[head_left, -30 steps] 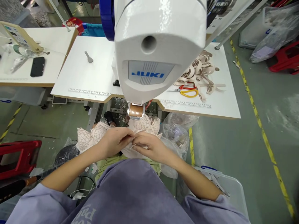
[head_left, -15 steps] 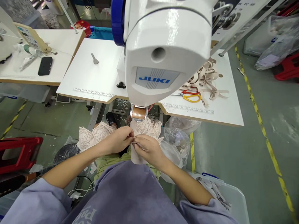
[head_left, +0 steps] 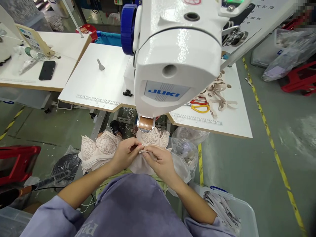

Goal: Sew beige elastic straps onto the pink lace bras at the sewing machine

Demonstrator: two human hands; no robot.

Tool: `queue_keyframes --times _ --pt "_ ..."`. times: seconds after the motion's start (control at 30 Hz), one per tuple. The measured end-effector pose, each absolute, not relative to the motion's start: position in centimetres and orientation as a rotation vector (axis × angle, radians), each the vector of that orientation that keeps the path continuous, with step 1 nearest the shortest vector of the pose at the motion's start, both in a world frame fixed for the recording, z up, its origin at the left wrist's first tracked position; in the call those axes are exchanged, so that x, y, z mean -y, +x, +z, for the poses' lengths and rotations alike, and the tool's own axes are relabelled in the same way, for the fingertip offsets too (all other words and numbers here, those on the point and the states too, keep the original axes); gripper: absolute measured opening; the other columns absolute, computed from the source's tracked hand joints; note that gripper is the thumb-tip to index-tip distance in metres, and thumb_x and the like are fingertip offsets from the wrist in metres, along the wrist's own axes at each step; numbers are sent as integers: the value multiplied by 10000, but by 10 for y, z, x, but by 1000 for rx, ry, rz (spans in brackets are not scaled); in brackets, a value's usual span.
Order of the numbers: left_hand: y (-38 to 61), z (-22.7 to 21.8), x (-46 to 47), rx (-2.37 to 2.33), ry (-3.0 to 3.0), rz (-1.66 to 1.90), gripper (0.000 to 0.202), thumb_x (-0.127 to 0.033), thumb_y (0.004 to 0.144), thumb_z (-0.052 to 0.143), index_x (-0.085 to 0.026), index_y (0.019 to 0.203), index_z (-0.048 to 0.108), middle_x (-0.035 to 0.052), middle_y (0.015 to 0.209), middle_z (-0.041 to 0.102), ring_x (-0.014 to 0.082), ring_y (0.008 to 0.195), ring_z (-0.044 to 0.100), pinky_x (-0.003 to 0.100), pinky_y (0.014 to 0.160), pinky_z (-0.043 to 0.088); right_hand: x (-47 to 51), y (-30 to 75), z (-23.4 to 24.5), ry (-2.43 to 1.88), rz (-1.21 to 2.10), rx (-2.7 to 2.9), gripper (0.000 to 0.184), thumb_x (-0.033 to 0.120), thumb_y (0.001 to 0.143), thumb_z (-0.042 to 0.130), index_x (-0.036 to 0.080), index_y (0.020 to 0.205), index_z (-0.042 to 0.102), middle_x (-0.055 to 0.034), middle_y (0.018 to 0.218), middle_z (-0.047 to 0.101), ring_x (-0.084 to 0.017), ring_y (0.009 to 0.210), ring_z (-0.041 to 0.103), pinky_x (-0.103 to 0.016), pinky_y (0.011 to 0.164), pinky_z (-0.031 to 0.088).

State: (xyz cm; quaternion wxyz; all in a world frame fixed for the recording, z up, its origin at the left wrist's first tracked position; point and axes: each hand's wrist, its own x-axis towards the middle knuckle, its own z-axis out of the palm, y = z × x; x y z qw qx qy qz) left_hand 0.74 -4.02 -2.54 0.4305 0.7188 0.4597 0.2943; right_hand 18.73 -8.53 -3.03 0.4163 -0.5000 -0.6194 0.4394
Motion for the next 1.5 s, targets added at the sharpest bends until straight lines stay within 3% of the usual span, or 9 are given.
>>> queue_keyframes --times 0.1,0.27,0.5,0.9,1.1,1.27,1.5 --pt "6 -27 38 -1143 1888 775 209 -277 967 569 -176 801 645 1 720 653 127 662 592 245 625 449 84 186 -28 -1299 1109 1534 157 289 949 607 271 1002 754 -25 986 768 -190 912 707 -309 822 545" --pt "6 -23 34 -1027 1893 825 169 -258 984 552 -188 963 704 49 885 739 154 804 677 261 705 526 78 191 -25 -1351 1097 1438 137 316 934 630 253 958 748 -11 930 768 -177 840 705 -280 760 530" --pt "4 -9 33 -974 2209 920 96 -200 965 602 -171 970 693 12 766 704 107 673 636 206 618 484 58 211 -10 -1507 829 1738 169 308 956 572 228 899 710 -9 781 708 -171 735 635 -286 689 439" --pt "1 2 31 -960 2254 867 122 -236 980 587 -192 946 695 -9 734 712 102 644 653 199 610 493 46 219 13 -1306 1446 1751 177 266 920 579 206 816 709 19 753 712 -137 699 635 -239 640 437" --pt "0 4 28 -953 2167 748 125 -227 968 596 -215 947 719 -12 762 723 108 668 659 199 613 477 52 220 15 -1318 1295 1896 146 234 941 586 234 972 729 15 845 740 -147 771 659 -246 675 432" --pt "-2 6 21 -954 2109 485 222 -267 995 553 -237 1165 692 1 841 747 128 692 665 209 589 457 55 218 15 -1335 1168 1996 155 251 963 578 238 1021 722 -9 943 763 -168 825 688 -265 690 455" --pt "7 5 24 -997 2325 520 290 -316 1046 390 -180 929 618 22 778 672 152 671 620 257 594 404 61 215 8 -1341 909 1939 156 300 979 583 256 947 729 -9 843 736 -174 788 663 -287 673 455"
